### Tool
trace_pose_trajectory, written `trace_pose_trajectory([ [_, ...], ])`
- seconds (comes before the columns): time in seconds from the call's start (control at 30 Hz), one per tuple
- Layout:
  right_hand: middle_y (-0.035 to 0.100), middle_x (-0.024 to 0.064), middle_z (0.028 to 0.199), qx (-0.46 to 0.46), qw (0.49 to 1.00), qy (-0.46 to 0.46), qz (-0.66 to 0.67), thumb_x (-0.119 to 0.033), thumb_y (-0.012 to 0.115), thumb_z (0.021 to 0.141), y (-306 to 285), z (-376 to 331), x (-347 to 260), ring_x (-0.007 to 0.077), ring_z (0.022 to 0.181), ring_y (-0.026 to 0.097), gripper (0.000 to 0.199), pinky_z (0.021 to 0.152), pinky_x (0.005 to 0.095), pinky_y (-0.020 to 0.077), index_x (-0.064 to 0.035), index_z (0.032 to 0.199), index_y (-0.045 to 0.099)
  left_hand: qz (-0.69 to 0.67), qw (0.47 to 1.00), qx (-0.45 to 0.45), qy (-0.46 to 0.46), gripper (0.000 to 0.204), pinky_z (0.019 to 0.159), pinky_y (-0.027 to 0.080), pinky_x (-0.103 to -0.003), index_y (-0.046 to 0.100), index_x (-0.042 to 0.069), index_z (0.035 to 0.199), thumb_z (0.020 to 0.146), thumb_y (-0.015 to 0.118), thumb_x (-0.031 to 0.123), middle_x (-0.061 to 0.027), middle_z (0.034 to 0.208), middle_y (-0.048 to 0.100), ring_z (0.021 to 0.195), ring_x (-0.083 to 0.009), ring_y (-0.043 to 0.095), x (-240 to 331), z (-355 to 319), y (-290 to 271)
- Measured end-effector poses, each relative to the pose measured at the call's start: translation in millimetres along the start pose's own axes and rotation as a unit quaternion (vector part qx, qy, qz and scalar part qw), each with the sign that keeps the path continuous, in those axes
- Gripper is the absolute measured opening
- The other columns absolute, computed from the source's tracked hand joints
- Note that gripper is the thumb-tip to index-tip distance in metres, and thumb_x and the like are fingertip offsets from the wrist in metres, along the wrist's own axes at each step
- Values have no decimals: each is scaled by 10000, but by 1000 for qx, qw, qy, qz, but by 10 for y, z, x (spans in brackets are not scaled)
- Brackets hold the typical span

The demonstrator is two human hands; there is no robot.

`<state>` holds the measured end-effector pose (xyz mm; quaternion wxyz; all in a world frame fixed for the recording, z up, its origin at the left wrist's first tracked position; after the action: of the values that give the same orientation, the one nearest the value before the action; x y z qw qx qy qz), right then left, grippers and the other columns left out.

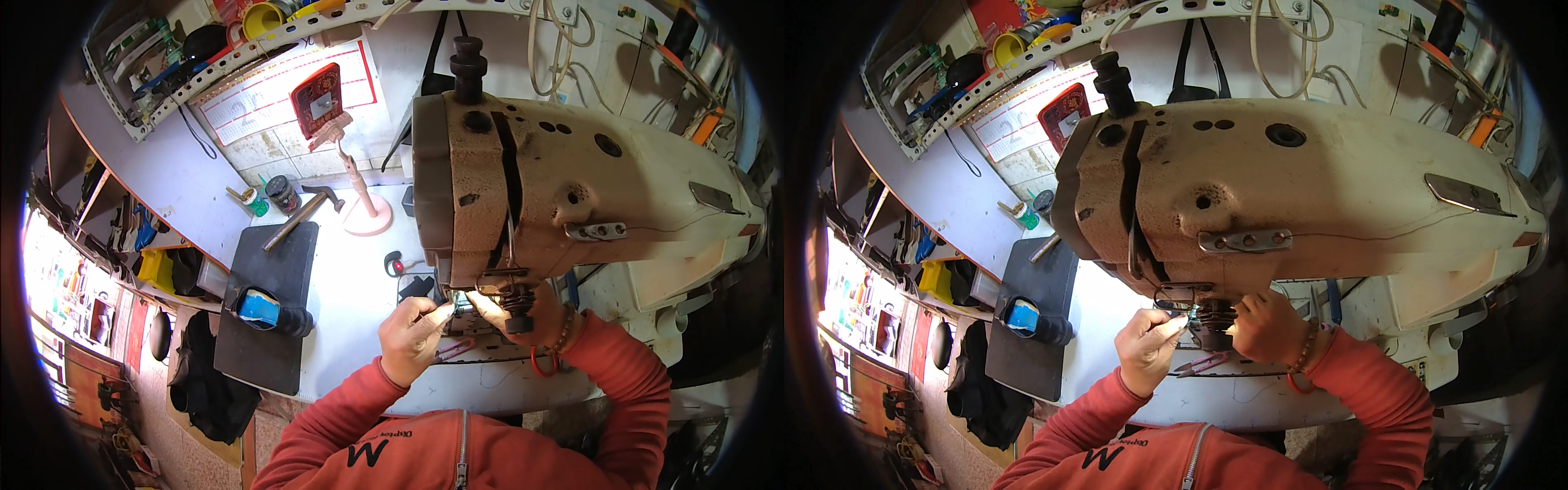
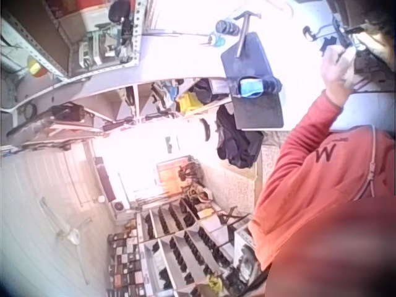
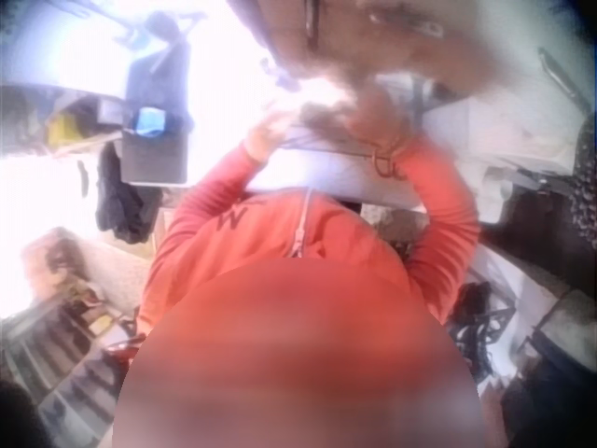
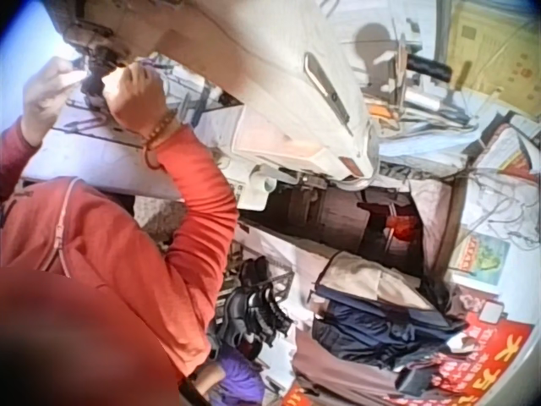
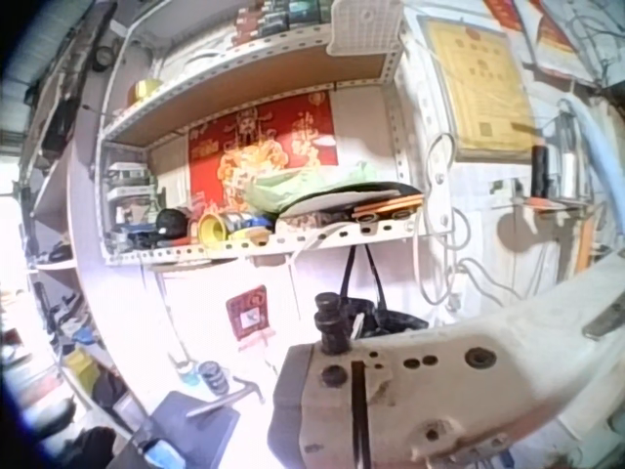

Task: The person positions a black shoe under a sewing machine and stitches along its edge. They guide the shoe with both hands, pause to adjust the machine, and continue sewing. The shoe remains on the machine bed throughout.

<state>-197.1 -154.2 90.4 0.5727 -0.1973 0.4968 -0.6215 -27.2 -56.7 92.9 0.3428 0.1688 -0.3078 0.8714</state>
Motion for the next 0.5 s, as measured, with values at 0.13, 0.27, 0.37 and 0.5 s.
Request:
trace_pose_trajectory([
  [0.13,501,66,655,95,979,-140,-112,-128,642,625,-36,33,-122,215,646,525,178,549,331,423,-98,586,471,-3,1000,0,-1,272,553,448,-264,727,70,965,735,765,-69,-56,804,583,650,-178,568,-4,-7,8],
  [0.27,461,57,604,69,968,-186,-156,-152,656,620,4,15,-125,205,604,493,246,502,318,405,-114,503,443,-15,1000,-17,-11,258,582,461,-256,726,63,973,756,755,-73,-58,827,590,679,-175,579,3,-15,0],
  [0.37,466,49,605,68,973,-186,-121,-163,663,651,-34,23,-121,200,605,497,262,500,318,415,-113,506,451,-48,998,-17,-47,245,601,466,-251,725,57,978,772,748,-72,-60,839,595,695,-169,582,-17,-33,8],
  [0.5,477,43,609,68,978,-170,-97,-182,674,680,-104,55,-127,202,618,520,260,508,329,437,-104,521,483,-39,999,-15,-28,251,604,467,-256,730,58,987,771,750,-69,-57,840,592,696,-171,580,-15,-42,16],
])
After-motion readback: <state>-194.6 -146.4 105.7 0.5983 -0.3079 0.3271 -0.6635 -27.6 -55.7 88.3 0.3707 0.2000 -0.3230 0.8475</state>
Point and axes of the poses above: each hand's wrist, its own z-axis towards the middle knuckle, its own y-axis out of the palm, x = y × z, the point moved 5 cm from there along z, towards the middle knuckle
